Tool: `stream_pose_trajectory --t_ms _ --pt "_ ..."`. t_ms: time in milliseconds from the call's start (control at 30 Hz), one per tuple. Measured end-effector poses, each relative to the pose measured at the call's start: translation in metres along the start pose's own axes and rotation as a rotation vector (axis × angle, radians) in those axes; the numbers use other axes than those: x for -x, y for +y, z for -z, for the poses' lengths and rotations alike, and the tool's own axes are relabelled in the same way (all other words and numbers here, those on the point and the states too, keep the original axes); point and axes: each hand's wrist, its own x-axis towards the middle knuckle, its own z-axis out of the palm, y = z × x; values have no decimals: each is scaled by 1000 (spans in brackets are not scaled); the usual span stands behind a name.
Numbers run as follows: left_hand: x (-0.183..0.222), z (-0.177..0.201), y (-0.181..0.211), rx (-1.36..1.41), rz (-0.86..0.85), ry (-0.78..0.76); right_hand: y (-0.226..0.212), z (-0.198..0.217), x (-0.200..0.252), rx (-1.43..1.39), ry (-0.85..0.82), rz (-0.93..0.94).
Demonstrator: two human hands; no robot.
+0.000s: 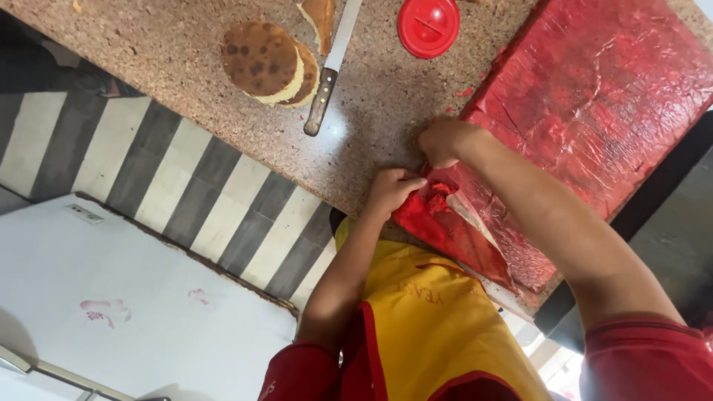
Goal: The person cuts round pieces from a large baked sheet cake on a tray using a round cutter, moving cut rounds aside and stacking them on the counter. The person then carries the empty tray away, brings over a large red sheet, peels it off a tray by hand, and presses it flat on the counter.
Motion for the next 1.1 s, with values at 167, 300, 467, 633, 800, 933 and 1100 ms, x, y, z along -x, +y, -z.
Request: stream_pose_trajectory --t_ms 167,300,467,633,800,933,1100 --pt "12 1 35 -158 2 36 5 -12 -7 74 -16 26" --pt "37 -19 42 -273 -393 327 8 -33 6 168 167 134" --pt "43 -31 43 -447 -705 457 22 -59 13 -10 431 174" --pt "25 -16 41 -132 -197 214 21 -62 29 -62 529 235" --pt "9 -17 46 -239 -256 182 28 -89 43 -74 742 284" --pt "21 -32 48 -416 -398 315 31 -127 45 -123 1091 355" --pt "35 -38 48 -619 -694 341 33 -126 55 -227 1260 295"
